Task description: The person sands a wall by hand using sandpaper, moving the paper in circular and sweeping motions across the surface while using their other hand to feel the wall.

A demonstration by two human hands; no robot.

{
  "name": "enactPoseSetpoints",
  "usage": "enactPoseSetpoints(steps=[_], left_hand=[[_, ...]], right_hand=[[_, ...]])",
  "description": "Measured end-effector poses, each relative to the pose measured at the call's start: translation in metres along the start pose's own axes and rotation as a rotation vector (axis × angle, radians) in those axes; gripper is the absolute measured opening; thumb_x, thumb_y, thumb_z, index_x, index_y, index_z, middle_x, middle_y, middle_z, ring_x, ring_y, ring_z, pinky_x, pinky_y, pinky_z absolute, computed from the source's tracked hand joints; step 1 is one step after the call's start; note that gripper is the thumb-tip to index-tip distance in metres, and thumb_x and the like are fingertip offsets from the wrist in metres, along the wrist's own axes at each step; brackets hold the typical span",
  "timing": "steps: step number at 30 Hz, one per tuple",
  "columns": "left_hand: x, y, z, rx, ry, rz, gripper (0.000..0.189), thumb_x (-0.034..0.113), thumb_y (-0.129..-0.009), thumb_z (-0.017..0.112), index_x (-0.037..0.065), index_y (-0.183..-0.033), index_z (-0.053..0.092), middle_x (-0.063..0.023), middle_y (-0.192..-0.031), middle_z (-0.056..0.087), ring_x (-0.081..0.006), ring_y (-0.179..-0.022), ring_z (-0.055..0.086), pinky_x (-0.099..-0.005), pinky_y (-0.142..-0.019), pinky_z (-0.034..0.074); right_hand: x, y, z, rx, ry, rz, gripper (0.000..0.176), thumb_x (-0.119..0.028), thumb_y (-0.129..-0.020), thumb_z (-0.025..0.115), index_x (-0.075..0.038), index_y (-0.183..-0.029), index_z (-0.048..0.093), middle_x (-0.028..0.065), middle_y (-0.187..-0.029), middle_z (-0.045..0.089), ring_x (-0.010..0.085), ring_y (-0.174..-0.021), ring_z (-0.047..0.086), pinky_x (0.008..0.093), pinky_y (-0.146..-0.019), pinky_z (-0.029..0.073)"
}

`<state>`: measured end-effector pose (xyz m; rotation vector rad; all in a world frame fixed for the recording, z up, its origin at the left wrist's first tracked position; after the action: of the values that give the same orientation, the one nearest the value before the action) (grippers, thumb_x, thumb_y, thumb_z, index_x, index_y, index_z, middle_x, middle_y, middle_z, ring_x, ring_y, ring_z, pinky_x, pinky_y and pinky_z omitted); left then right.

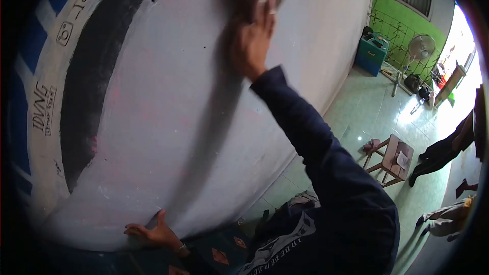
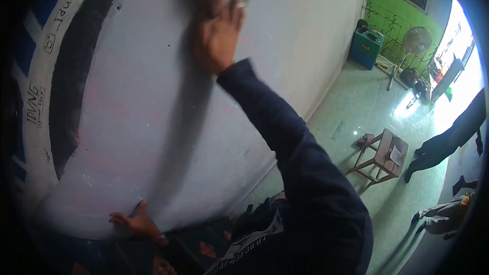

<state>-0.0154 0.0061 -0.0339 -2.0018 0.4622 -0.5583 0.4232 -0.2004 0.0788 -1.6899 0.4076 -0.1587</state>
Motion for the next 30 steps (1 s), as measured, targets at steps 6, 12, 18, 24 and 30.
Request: enactPoseSetpoints(steps=[6, 12, 18, 24, 30], left_hand=[[0.009, -0.001, 0.0, 0.127, 0.065, 0.167, 0.123, 0.047, -0.052, 0.093, -0.002, -0.149, 0.036, -0.027, -0.154, 0.033, -0.0404, -0.145, 0.029, -0.0475, -0.116, 0.031], [0.028, -0.011, -0.016, 0.062, 0.147, -0.011, 0.118, 0.042, -0.053, 0.094, -0.002, -0.147, 0.038, -0.0276, -0.153, 0.034, -0.0425, -0.143, 0.033, -0.0464, -0.113, 0.035], [-0.015, 0.018, -0.003, -0.026, 0.203, -0.048, 0.111, 0.058, -0.064, 0.081, 0.005, -0.151, 0.036, -0.0224, -0.16, 0.024, -0.0411, -0.147, 0.026, -0.0509, -0.116, 0.029], [-0.009, 0.033, 0.006, -0.04, 0.066, -0.102, 0.115, 0.053, -0.063, 0.084, 0.004, -0.153, 0.031, -0.0236, -0.16, 0.021, -0.046, -0.145, 0.024, -0.05, -0.117, 0.027], [-0.034, 0.056, 0.013, -0.131, 0.267, -0.347, 0.129, 0.05, -0.057, 0.087, 0.002, -0.155, 0.019, -0.0287, -0.159, 0.016, -0.047, -0.146, 0.022, -0.051, -0.118, 0.027]], right_hand=[[0.023, -0.03, -0.021, 0.002, 0.053, -0.239, 0.05, -0.032, -0.098, 0.05, -0.006, -0.141, 0.049, 0.0176, -0.141, 0.052, 0.0343, -0.138, 0.041, 0.0497, -0.121, 0.018], [-0.119, 0.031, 0.01, 0.084, 0.002, -0.052, 0.056, -0.036, -0.1, 0.046, -0.014, -0.151, 0.04, 0.0161, -0.154, 0.037, 0.033, -0.142, 0.034, 0.0546, -0.116, 0.024], [-0.201, 0.047, 0.032, -0.189, -0.046, -0.548, 0.05, -0.035, -0.102, 0.04, -0.022, -0.151, 0.04, 0.0159, -0.153, 0.04, 0.0284, -0.141, 0.038, 0.0551, -0.117, 0.023], [-0.383, 0.084, 0.051, -0.318, -0.251, -0.751, 0.05, -0.031, -0.102, 0.045, -0.032, -0.151, 0.039, 0.0003, -0.161, 0.031, 0.0238, -0.149, 0.025, 0.0533, -0.117, 0.022], [-0.394, 0.03, 0.051, -0.285, -0.279, -0.866, 0.052, -0.041, -0.094, 0.053, -0.039, -0.146, 0.046, -0.007, -0.162, 0.025, 0.023, -0.15, 0.021, 0.0469, -0.12, 0.021]])
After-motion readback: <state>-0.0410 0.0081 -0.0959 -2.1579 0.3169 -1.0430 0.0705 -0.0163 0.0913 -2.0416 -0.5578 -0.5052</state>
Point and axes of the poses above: each hand's wrist, its own y-axis away from the middle knuckle, its own z-axis out of the palm, x = y × z, the point moved 6 cm from there along -y, towards the middle knuckle
